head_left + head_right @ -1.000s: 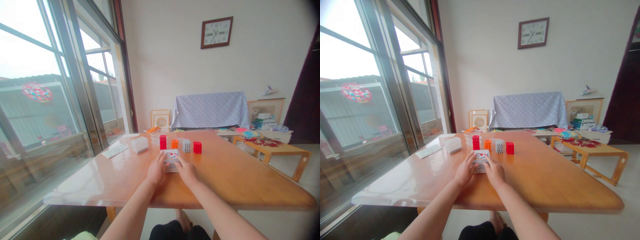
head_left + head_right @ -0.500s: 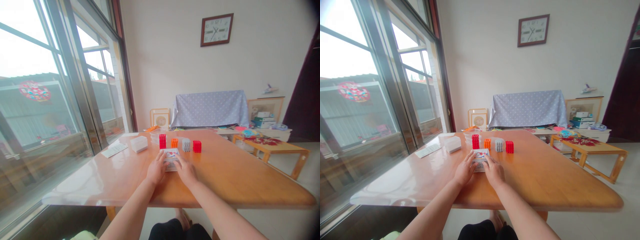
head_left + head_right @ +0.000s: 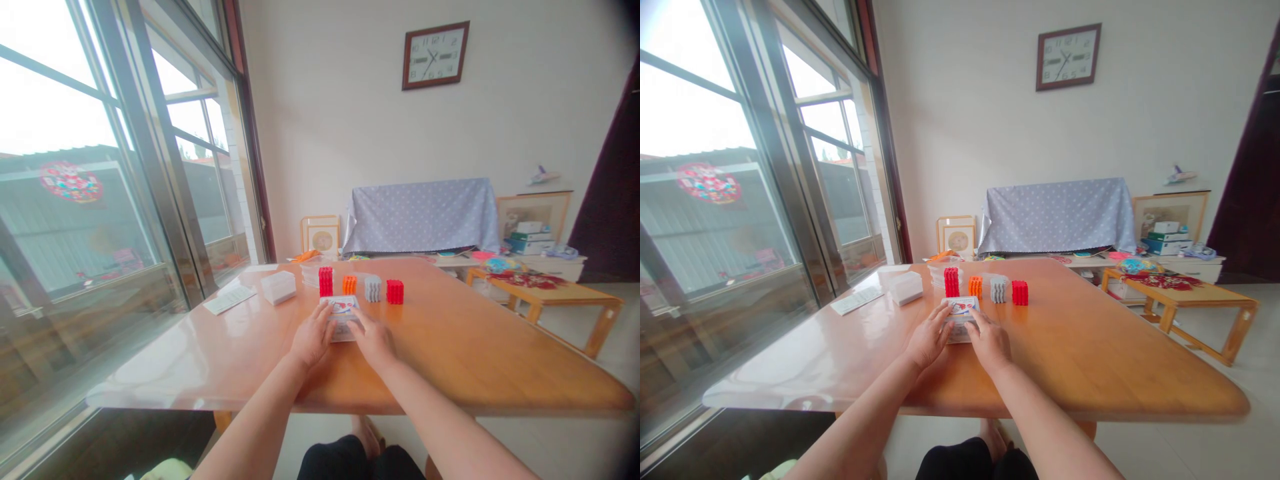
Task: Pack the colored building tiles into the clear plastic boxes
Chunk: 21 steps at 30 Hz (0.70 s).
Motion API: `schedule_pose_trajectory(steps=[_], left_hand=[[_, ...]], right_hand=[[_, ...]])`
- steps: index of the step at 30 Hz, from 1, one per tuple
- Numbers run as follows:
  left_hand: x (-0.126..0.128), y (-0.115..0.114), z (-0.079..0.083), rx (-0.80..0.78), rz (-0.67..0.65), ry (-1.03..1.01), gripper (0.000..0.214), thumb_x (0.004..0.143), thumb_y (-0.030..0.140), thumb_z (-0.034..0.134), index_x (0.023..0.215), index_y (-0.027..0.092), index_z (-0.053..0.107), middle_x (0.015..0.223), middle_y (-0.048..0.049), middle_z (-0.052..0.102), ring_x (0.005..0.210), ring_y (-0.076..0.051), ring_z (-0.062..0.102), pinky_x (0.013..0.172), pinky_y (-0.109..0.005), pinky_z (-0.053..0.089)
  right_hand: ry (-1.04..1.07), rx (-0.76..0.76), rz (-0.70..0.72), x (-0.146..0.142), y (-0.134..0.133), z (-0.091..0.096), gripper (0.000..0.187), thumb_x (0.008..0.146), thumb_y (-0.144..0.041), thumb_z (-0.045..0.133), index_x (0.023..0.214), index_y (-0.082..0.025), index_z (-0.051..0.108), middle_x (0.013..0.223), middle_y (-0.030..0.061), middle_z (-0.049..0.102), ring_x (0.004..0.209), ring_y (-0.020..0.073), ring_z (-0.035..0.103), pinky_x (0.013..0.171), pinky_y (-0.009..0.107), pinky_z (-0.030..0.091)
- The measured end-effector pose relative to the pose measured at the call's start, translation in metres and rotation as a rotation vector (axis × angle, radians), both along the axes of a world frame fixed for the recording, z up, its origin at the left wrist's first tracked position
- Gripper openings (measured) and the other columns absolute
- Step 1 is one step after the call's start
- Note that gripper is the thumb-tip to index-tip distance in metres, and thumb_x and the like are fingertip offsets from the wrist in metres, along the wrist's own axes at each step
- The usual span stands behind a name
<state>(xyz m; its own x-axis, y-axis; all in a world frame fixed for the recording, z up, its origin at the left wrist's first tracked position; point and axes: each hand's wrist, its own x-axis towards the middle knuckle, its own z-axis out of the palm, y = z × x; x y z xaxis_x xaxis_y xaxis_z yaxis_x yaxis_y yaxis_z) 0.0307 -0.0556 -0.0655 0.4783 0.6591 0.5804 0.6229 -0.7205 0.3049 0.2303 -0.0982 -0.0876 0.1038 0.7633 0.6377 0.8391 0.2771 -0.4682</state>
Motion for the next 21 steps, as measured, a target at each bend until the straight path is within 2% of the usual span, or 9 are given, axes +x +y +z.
schedule_pose_trajectory(steps=[14, 21], left_hand=[[0.0057, 0.0016, -0.0040, 0.014, 0.088, 0.061, 0.044, 0.103, 0.037, 0.039, 0.144, 0.026, 0.046, 0.155, -0.0105, 0.044, 0.130, -0.029, 0.057, 0.104, -0.045, 0.051], [0.0030, -0.0025, -0.0096, 0.079, -0.010, -0.016, 0.051, 0.101, 0.038, 0.041, 0.149, 0.021, 0.037, 0.160, -0.0136, 0.034, 0.143, -0.027, 0.042, 0.115, -0.045, 0.042]], right_hand=[[-0.087, 0.003, -0.068, -0.0055, -0.0022, 0.0003, 0.044, 0.096, -0.034, 0.052, 0.139, -0.029, 0.057, 0.130, 0.0074, 0.069, 0.106, 0.0250, 0.071, 0.089, 0.034, 0.056], [-0.071, 0.044, -0.012, -0.0058, -0.0084, -0.0006, 0.050, 0.096, -0.035, 0.048, 0.145, -0.024, 0.049, 0.135, 0.0100, 0.065, 0.115, 0.0264, 0.066, 0.096, 0.039, 0.054]])
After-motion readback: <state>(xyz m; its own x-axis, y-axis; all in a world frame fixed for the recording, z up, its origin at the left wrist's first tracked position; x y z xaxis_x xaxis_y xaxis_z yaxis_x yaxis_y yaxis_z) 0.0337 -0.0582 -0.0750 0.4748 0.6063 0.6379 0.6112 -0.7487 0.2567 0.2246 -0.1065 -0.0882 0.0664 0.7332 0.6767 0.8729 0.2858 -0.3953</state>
